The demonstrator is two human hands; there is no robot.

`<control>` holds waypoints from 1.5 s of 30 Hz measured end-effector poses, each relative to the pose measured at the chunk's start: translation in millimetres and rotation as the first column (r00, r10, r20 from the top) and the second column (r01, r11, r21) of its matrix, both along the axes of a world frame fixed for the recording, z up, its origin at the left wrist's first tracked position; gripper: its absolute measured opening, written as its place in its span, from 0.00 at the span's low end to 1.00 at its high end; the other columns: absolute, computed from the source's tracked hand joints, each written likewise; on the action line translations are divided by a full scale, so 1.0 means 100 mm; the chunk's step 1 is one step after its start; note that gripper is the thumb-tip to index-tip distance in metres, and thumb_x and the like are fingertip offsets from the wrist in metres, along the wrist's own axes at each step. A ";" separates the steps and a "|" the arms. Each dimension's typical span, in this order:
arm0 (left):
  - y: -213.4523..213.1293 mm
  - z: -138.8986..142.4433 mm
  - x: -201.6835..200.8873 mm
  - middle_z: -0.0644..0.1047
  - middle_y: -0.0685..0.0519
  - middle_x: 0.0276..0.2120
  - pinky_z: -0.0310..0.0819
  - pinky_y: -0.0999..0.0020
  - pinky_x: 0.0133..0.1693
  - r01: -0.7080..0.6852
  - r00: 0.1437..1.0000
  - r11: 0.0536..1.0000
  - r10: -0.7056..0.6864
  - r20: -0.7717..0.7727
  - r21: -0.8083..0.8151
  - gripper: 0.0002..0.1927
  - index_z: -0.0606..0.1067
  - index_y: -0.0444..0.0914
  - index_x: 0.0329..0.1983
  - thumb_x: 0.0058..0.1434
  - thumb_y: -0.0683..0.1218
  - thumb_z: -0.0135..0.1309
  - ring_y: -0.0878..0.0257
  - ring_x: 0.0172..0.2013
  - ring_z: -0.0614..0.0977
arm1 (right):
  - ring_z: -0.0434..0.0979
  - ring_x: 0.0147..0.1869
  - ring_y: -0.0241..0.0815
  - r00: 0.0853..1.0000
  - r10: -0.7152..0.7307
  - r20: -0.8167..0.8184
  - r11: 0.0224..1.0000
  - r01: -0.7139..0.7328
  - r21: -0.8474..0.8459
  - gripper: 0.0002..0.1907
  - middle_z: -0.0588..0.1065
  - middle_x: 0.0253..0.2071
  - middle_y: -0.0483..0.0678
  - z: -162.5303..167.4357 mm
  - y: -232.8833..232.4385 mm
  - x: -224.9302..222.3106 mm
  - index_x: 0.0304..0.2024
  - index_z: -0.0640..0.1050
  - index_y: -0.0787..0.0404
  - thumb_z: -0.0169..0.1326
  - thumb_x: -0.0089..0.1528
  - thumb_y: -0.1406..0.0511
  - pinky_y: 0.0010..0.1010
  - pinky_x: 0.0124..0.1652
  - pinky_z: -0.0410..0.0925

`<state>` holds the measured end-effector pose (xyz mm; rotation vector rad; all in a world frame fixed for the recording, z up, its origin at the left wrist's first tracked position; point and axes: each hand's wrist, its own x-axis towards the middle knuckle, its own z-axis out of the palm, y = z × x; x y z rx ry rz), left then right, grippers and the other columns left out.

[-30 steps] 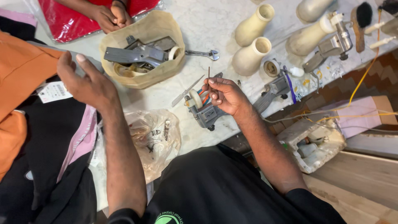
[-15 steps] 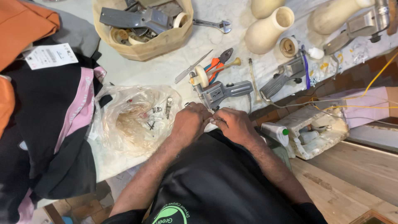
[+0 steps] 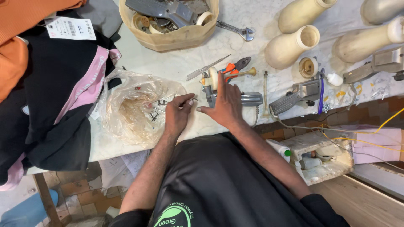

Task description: The person assembles a mechanical device on a workbench using a wrench, screwdriver, and pliers. They tighten nuts, insert a spring, and attach a wooden handle to a metal housing, then place the finished unit into a bag.

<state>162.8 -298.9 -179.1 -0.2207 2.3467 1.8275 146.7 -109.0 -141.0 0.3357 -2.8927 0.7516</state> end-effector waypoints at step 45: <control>0.09 0.26 -0.24 0.79 0.51 0.45 0.77 0.65 0.35 -0.075 0.556 0.862 -0.380 -0.739 -0.501 0.17 0.78 0.36 0.49 0.56 0.37 0.64 0.58 0.42 0.83 | 0.80 0.50 0.56 0.983 0.026 0.181 0.975 0.015 -0.220 0.56 0.75 0.50 0.59 0.07 0.30 -0.02 0.74 0.54 0.60 0.65 0.45 0.66 0.47 0.50 0.72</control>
